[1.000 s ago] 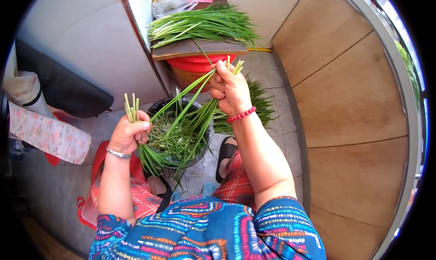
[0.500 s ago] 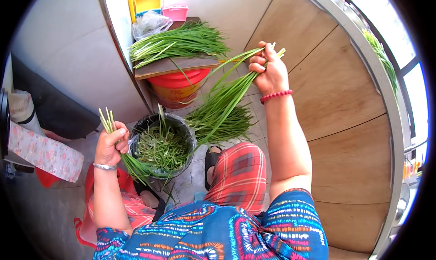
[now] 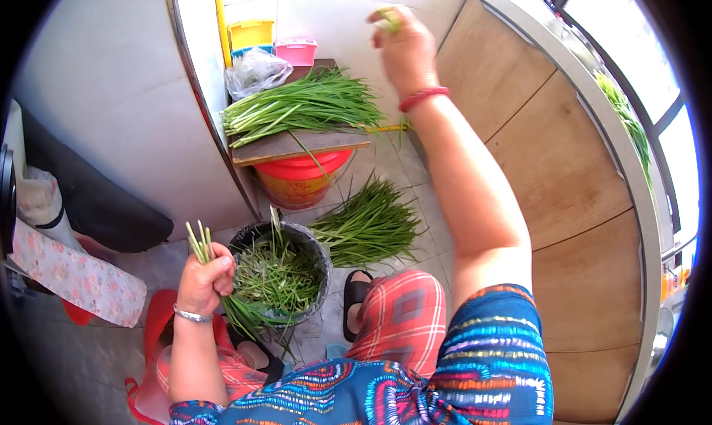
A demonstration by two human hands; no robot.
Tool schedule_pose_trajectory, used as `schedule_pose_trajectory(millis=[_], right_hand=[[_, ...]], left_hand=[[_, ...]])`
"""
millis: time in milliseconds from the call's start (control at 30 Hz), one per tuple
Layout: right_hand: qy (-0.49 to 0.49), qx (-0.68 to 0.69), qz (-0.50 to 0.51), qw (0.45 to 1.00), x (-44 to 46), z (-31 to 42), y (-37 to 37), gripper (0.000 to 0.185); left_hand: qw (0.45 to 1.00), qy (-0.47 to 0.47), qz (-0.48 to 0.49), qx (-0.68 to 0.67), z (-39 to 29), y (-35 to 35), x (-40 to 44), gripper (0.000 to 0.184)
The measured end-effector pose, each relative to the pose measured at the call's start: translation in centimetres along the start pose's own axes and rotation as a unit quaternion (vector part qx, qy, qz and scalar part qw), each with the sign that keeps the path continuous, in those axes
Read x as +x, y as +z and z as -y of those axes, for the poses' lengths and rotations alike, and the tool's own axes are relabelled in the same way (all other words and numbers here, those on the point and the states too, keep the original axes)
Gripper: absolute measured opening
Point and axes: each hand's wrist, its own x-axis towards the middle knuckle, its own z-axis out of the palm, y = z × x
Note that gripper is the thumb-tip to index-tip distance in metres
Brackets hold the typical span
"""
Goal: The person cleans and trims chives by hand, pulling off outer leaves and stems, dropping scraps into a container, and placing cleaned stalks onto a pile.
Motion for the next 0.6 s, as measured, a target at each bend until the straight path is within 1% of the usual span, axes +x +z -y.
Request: schedule_pose_trajectory(millis=[33, 67, 100, 133, 167, 200, 233, 300, 367, 433, 500, 533, 567, 600], right_hand=[[-0.111, -0.055, -0.003, 0.992, 0.2, -1.0, 2.3, 0.019], [-0.227, -0.066, -0.026, 0.971, 0.7, -2.9, 5.0, 0.021], [-0.255, -0.114, 0.017, 0.960, 0.4, -2.3, 6.9, 0.018], [-0.229, -0.156, 0.077, 0.958, -0.2, -1.9, 8.7, 0.017], [-0.239, -0.140, 0.114, 0.954, -0.5, -1.7, 10.6, 0.018], [-0.235, -0.182, 0.161, 0.941, -0.7, -1.7, 12.4, 0.014], [-0.252, -0.169, 0.175, 0.937, -1.1, -2.0, 14.3, 0.016], [-0.285, -0.169, 0.214, 0.919, -1.6, -2.5, 17.4, 0.025], [-0.254, -0.169, 0.269, 0.913, -2.6, -2.4, 19.9, 0.029], [-0.265, -0.172, 0.309, 0.897, -3.6, -2.7, 21.2, 0.036], [-0.251, -0.165, 0.310, 0.902, -4.4, -3.2, 21.8, 0.040], [-0.210, -0.174, 0.361, 0.892, -4.3, -3.4, 21.7, 0.046], [-0.223, -0.159, 0.356, 0.894, -4.3, -3.4, 21.2, 0.050], [-0.214, -0.156, 0.349, 0.899, -4.2, -2.9, 20.5, 0.052]], left_hand=[[1.000, -0.005, -0.001, 0.014, 0.2, 0.0, 0.1, 0.014], [1.000, -0.016, -0.004, 0.009, 0.4, 0.0, 0.1, 0.013], [1.000, -0.026, -0.008, 0.004, 0.4, 0.2, 0.1, 0.012], [0.999, -0.042, -0.007, -0.001, 0.4, 0.3, 0.1, 0.011], [0.998, -0.054, -0.002, -0.015, 0.7, 0.2, 0.2, 0.010], [0.998, -0.061, -0.002, -0.011, 0.9, 0.2, 0.3, 0.009], [0.998, -0.070, -0.004, -0.010, 1.1, 0.1, 0.4, 0.008], [0.997, -0.070, -0.001, -0.027, 1.3, 0.0, 0.8, 0.008], [0.997, -0.066, -0.017, -0.047, 1.4, -0.2, 1.0, 0.010], [0.993, -0.064, -0.012, -0.099, 1.5, -0.7, 1.3, 0.014], [0.989, -0.058, -0.017, -0.138, 1.8, -1.0, 1.6, 0.015], [0.987, -0.054, -0.007, -0.152, 1.8, -1.1, 1.7, 0.016], [0.987, -0.056, -0.011, -0.151, 2.0, -1.1, 1.7, 0.016], [0.986, -0.050, -0.002, -0.162, 2.1, -1.2, 1.8, 0.016]])
